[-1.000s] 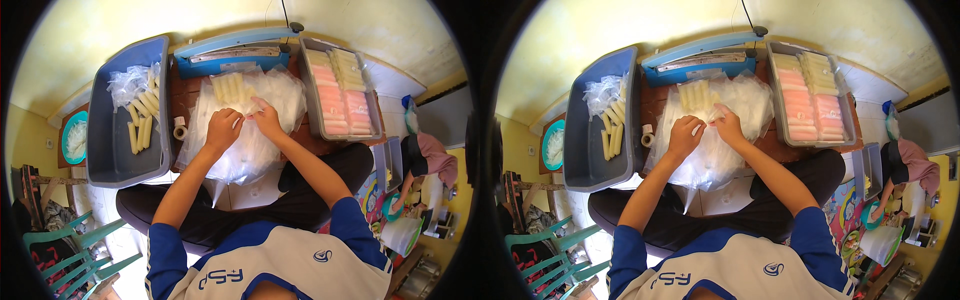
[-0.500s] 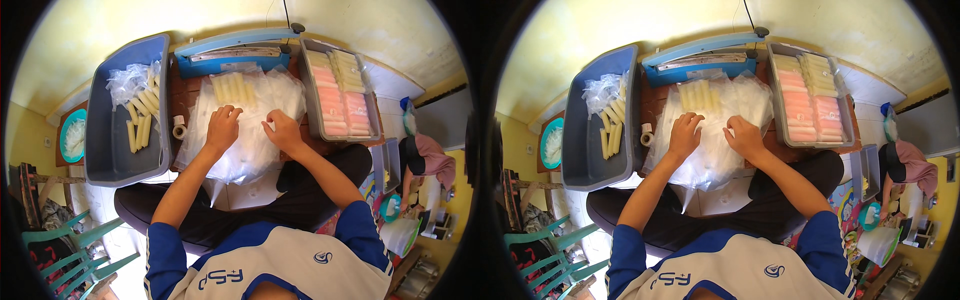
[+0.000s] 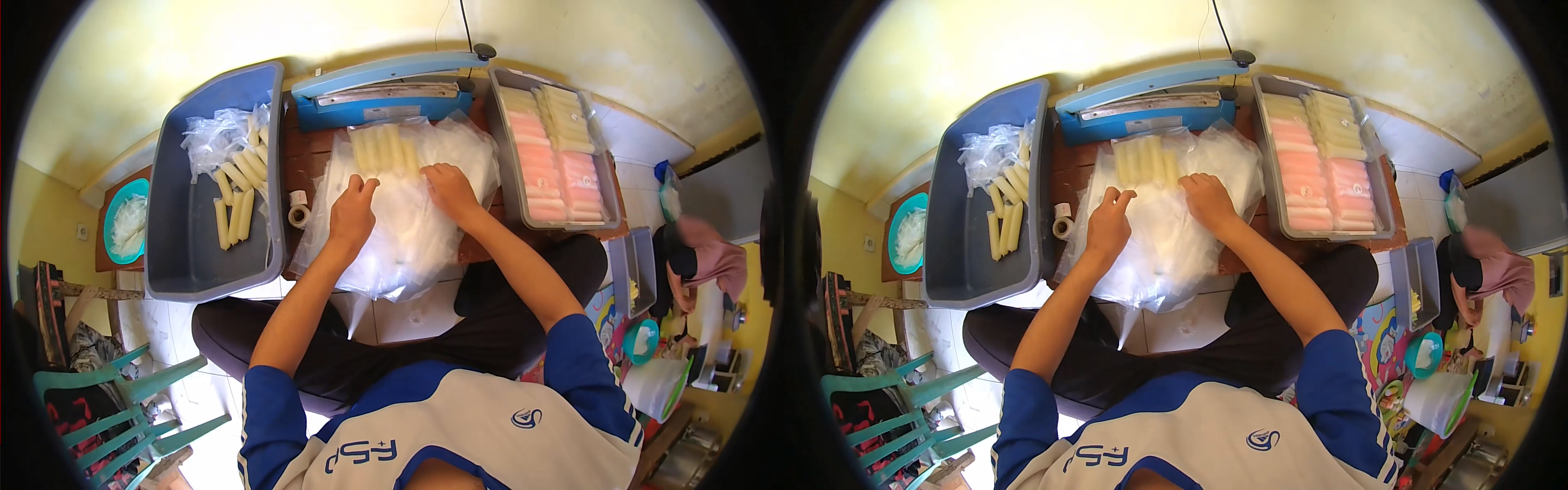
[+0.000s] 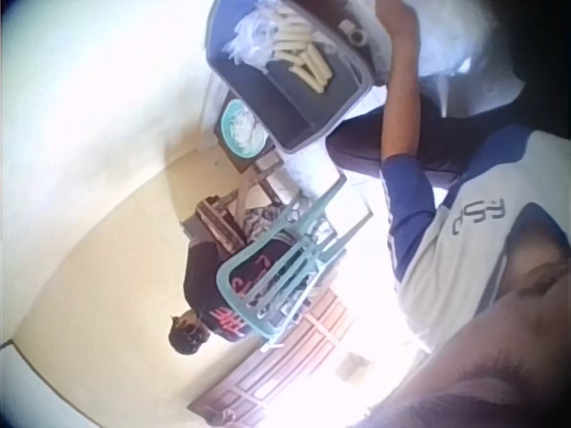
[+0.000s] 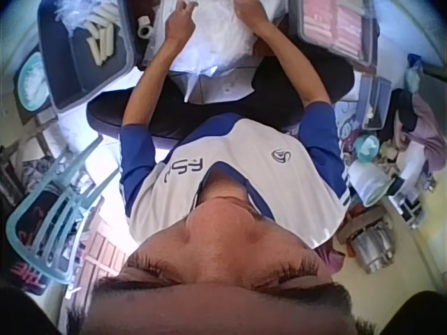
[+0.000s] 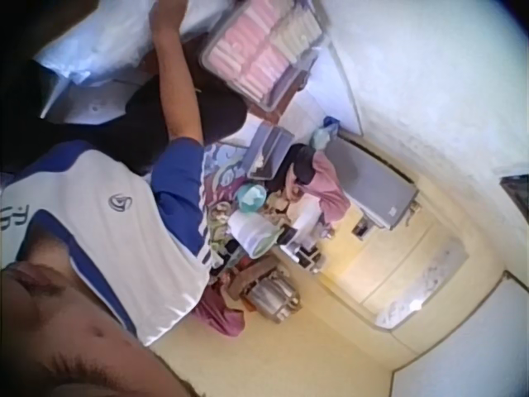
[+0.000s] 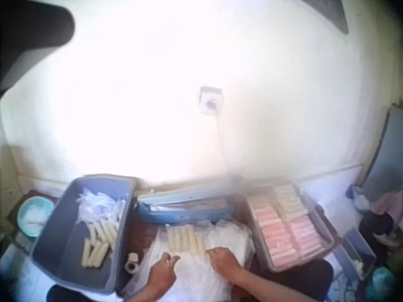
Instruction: The person is placing frozen sticks from a crate into plastic bags and sealing the bags with a manual heat sealer.
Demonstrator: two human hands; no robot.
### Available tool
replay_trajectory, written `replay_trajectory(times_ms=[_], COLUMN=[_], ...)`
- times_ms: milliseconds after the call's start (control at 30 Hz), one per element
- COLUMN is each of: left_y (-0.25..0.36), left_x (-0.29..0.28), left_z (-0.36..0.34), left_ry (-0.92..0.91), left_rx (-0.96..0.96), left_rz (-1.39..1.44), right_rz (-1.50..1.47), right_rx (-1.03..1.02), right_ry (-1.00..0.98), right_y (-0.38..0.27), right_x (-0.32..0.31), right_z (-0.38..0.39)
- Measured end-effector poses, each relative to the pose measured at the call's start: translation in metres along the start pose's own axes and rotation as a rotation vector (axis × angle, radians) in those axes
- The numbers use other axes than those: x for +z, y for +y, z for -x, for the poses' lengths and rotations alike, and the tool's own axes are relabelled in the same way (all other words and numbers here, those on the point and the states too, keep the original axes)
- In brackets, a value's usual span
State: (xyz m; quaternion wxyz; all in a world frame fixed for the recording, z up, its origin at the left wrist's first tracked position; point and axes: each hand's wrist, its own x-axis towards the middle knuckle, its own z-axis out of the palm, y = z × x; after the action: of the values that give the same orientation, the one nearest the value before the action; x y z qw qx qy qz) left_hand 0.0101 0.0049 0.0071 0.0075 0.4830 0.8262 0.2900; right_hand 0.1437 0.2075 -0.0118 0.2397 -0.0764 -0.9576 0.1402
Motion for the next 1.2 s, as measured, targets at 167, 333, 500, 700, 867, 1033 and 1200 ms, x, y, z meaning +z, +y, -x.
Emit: replay_trajectory(times_ms=[167,333,500,700,867,1033,1200], left_y=[0.007,0.016,0.015,0.016,0.011,0.004,0.005], left_x=[-0.014,-0.022,-0.011,-0.006,0.005,0.014,0.016], left_z=[0.002,0.003,0.006,0.006,0.002,-0.001,-0.001], left_ry=[-0.106,-0.204,-0.198,-0.204,-0.004,-0.021,-0.067], left_rx=[-0.018,-0.038,-0.026,-0.008,0.133,0.186,0.187], left_rz=[-0.052,-0.132,-0.119,-0.114,-0.149,-0.152,-0.091], right_rz=[-0.038,-0.037,-0.026,0.03,0.041,0.063,0.088], right_rx=[-0.029,0.014,-0.008,0.001,0.036,0.015,0.008], right_ry=[0.102,-0.018,-0.081,-0.2,-0.244,-0.212,-0.149], right_y=[-0.013,-0.034,-0.019,-0.012,-0.012,-0.011,-0.005], right_x=[-0.003,-0.02,-0.014,-0.007,-0.005,-0.001,0.011], right_z=[0.014,0.018,0.007,-0.005,-0.009,-0.013,-0.014])
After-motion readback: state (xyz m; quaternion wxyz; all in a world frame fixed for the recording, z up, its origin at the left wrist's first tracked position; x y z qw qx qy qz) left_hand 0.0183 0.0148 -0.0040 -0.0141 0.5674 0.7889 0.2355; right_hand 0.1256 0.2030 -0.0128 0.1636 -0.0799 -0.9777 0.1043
